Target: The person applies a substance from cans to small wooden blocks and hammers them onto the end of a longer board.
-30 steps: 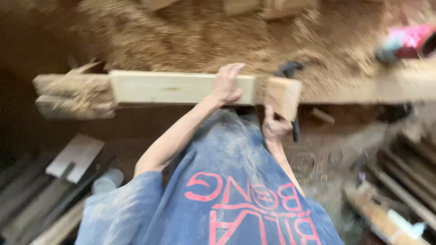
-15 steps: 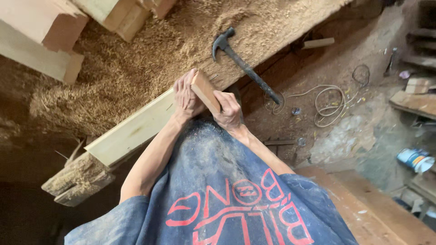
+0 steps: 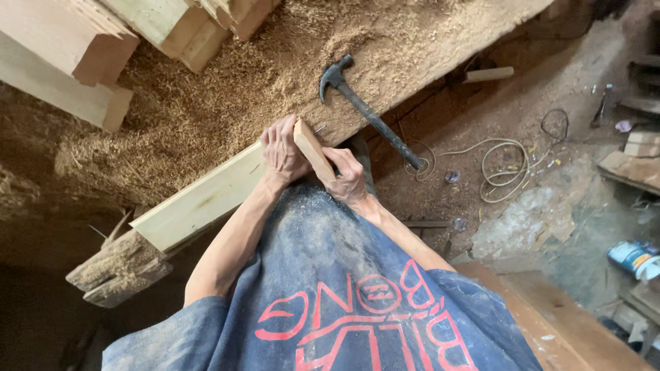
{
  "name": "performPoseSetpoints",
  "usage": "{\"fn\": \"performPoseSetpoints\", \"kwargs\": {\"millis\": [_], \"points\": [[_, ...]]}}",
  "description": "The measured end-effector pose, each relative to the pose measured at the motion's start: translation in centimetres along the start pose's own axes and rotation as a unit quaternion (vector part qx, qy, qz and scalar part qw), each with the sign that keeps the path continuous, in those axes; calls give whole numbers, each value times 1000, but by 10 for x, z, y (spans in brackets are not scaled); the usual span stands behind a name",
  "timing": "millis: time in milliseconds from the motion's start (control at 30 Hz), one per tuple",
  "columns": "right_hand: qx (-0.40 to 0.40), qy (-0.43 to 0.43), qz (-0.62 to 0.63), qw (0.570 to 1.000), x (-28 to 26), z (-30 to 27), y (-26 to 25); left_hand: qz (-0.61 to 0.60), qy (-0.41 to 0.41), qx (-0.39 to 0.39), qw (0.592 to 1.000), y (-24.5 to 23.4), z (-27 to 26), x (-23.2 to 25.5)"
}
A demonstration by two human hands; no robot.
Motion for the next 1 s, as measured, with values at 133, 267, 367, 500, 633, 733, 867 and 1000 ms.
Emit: {"fn": "performPoseSetpoints", "kwargs": {"millis": [133,267,367,500,633,733,867,1000], "points": [[-10,15,0,1000,-2,7,-1,-4,-27,-19,999,-2,2,2],[-12,35,22,999,-3,11,-1,-10,-22,0,1000,-3,-2,0],[-13,73,31,997,1,9,1,-35,-21,4,999,-5,-1,-4],[-8,93,38,995,2,3,5,-82,-8,0,997,-10,2,-5],[-11,60,5,998,-3,2,7,-21,-12,4,1000,-7,0,-3],[-2,56,-4,998,-3,-1,9,-3,-8,18,1000,-10,1,-2],[13,80,-5,997,0,-7,11,-53,-10,13,998,-18,5,0],[25,72,-3,997,-2,-7,14,-51,-10,37,998,-17,4,-2]]}}
Point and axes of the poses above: each hand's wrist, its own z-axis towards the middle knuckle, its own y-axis out of the palm, x = y × z, the point moved 8 cm from there along z, towards the middle knuckle, and after that the axes turned 2 degrees about -y, right-handed, at the moved point
